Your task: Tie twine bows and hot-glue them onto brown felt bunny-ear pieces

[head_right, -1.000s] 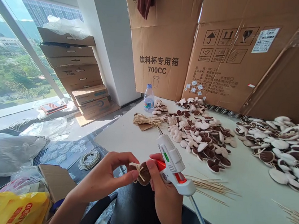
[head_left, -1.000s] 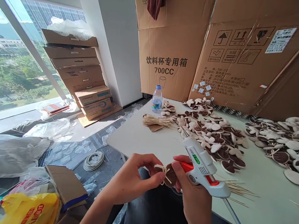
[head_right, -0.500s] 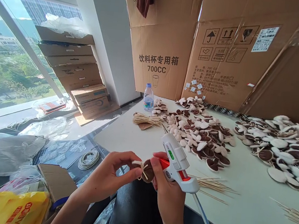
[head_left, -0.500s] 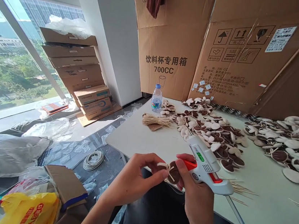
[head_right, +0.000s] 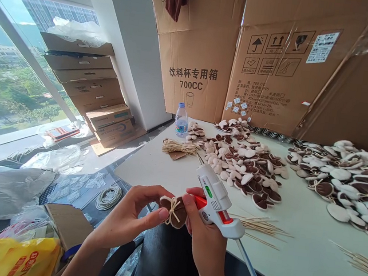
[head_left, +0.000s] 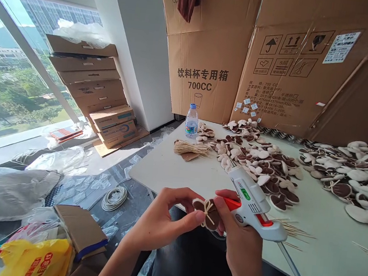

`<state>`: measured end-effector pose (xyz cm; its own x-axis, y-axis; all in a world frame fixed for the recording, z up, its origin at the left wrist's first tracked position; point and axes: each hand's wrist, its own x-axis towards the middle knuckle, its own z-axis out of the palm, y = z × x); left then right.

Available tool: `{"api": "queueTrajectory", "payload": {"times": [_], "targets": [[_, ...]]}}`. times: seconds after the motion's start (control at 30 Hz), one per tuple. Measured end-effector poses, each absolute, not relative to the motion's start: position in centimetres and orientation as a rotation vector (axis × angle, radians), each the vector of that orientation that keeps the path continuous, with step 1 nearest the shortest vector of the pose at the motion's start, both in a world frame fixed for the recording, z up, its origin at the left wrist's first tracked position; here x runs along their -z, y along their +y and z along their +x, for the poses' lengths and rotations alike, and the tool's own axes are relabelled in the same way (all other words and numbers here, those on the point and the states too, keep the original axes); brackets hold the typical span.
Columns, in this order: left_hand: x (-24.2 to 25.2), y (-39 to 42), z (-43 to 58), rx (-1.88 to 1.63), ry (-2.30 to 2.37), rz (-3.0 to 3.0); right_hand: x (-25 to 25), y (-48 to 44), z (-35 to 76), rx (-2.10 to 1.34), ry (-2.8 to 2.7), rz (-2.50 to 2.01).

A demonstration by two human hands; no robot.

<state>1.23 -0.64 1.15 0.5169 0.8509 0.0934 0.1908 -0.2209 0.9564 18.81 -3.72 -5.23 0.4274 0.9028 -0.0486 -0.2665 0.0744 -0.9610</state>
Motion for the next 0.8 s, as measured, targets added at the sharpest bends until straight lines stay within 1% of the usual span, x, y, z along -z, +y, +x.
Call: {"api": "queueTrajectory", "payload": {"times": [0.2, 0.53, 0.8], "targets": [[-1.0, -0.6, 1.0, -0.834, 0.911, 1.726, 5.0, -3.8, 18.9, -0.975, -0.722, -1.172], [-0.4, -0.4, 0.3, -1.085, 0.789, 1.757, 5.2, -3.6, 18.9, -0.954, -0.742, -1.205], [-1.1, -1.3, 0.2, -1.047, 0.598, 1.728, 4.7, -3.6, 18.8, -0.878, -0.766, -1.253]]}}
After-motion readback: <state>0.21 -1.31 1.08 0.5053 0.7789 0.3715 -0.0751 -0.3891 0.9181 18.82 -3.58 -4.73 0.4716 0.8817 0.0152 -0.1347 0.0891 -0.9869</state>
